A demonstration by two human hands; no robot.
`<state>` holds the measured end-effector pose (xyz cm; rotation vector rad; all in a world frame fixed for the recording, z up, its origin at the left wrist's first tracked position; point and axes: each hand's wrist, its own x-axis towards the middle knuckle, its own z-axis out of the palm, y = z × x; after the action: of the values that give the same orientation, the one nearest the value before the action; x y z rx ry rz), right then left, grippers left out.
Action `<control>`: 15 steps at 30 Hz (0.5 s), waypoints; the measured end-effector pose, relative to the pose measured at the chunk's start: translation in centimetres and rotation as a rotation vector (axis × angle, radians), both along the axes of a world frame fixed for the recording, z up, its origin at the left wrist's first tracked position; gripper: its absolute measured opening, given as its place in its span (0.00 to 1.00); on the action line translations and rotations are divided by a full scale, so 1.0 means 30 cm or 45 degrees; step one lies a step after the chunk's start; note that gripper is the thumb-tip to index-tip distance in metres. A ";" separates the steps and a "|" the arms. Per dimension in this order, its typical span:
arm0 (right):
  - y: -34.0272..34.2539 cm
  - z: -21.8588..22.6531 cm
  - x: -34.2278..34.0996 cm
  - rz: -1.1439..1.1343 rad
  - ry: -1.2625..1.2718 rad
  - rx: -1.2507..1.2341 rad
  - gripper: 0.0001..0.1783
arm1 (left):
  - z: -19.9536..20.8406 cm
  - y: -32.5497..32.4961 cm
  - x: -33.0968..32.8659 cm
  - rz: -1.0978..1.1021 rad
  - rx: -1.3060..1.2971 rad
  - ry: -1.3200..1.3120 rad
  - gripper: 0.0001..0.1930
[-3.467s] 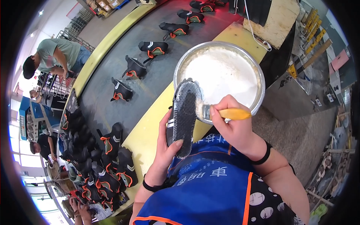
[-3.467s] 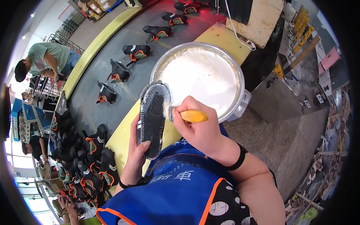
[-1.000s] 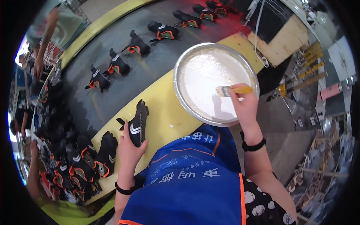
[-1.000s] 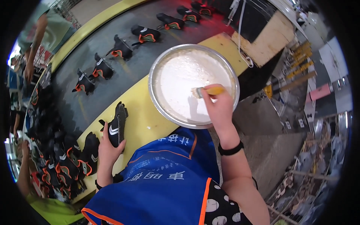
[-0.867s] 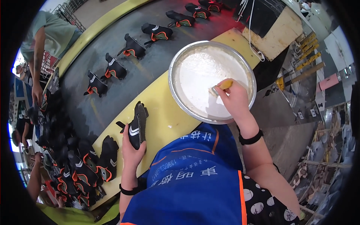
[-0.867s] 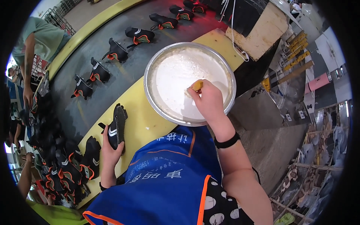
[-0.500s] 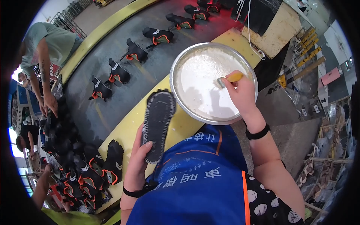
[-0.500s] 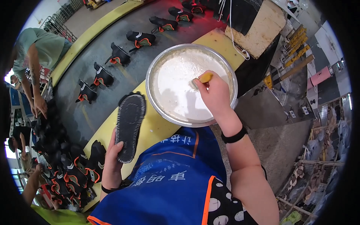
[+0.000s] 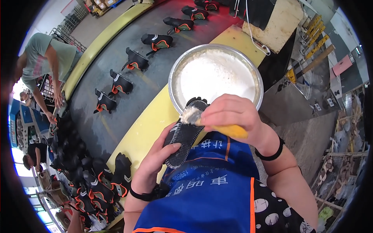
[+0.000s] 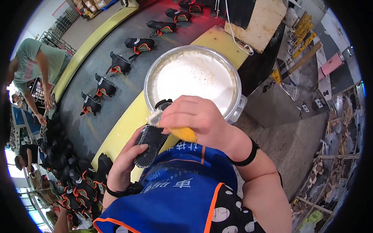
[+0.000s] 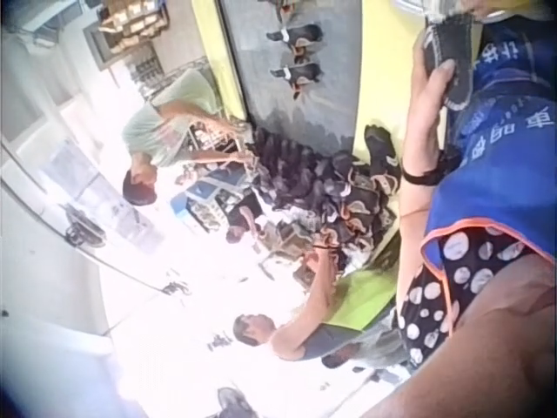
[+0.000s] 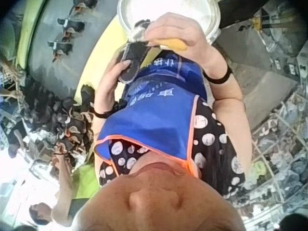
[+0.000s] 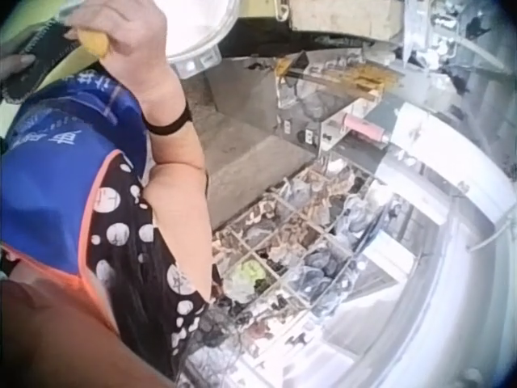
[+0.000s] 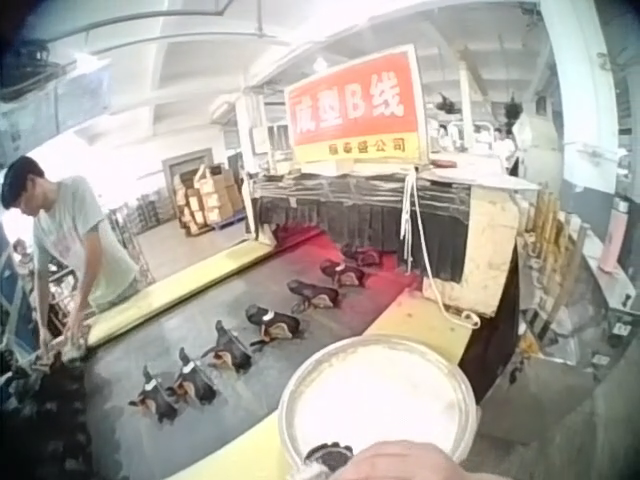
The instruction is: The recorder is using a brush to apply white adhesive to the bottom of shoe components before placing them on a conveyor belt.
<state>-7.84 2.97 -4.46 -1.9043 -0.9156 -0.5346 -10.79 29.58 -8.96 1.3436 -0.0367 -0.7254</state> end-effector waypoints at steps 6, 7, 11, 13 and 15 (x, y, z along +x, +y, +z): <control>-0.049 -0.057 0.045 -0.150 0.095 -0.053 0.08 | 0.006 0.018 -0.013 -0.032 0.027 -0.019 0.40; -0.063 -0.067 0.052 -0.243 0.221 -0.065 0.09 | 0.001 0.027 -0.017 -0.026 0.030 -0.019 0.40; -0.040 -0.053 0.036 -0.239 0.323 0.112 0.06 | -0.013 0.047 -0.030 0.007 -0.034 0.039 0.42; -0.008 -0.046 0.032 -0.157 0.267 0.246 0.05 | -0.009 0.048 -0.032 0.011 -0.070 0.058 0.42; 0.010 -0.045 0.031 -0.030 0.257 0.235 0.05 | 0.000 0.042 -0.035 -0.004 -0.089 0.077 0.43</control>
<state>-6.91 3.27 -5.80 -1.7666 -0.6900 -0.4173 -11.84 30.82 -8.94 1.2545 -0.0160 -0.7604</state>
